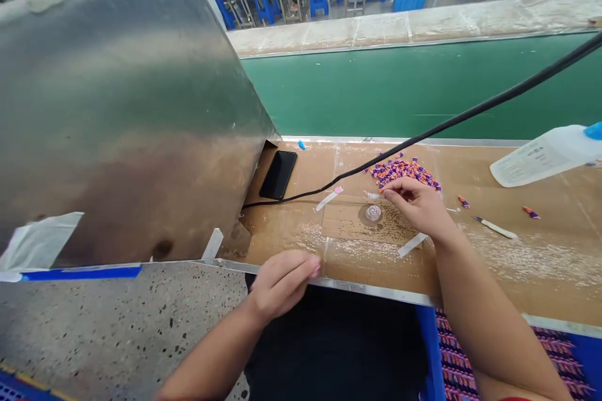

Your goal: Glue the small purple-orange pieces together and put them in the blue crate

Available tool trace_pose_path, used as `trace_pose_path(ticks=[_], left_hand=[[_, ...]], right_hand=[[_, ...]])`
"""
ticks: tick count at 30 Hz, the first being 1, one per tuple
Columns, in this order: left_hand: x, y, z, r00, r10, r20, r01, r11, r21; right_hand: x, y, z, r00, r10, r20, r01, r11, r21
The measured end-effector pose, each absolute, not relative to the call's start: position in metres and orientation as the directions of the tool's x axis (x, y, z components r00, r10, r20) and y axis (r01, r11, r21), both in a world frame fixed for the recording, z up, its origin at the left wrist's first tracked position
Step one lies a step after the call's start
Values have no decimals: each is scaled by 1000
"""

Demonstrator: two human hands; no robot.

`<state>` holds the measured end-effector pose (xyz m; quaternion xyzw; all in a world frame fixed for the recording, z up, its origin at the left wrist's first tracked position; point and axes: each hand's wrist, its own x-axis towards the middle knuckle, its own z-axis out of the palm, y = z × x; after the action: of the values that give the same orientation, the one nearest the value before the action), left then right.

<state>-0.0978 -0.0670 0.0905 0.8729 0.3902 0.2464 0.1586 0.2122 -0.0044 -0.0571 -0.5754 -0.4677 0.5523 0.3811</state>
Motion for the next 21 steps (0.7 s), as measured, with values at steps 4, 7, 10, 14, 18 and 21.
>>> trace_pose_path(ticks=[4,7,10,14,18,21], left_hand=[[-33,-17,36,592,721,359,403,-651,643],[-10,5,9,538,768,348,351,-580,736],[-7,9,-10,468,846,257,347,-443,827],[-17,4,-21,365,929,70,377,-216,901],[-25,3,-23,344,936,-82,361,-50,931],[-26,3,-24,329,914,-236,313,130,941]], right_hand=[[219,-7,-50,-135,941,-309,153,-288,-945],[224,-8,-46,-192,956,-224,217,-181,-959],[226,-9,-42,-274,956,-103,266,-28,-964],[227,-11,-41,-344,939,-5,379,134,-916],[225,-12,-42,-368,928,54,450,228,-863],[224,-12,-43,-397,915,67,461,263,-847]])
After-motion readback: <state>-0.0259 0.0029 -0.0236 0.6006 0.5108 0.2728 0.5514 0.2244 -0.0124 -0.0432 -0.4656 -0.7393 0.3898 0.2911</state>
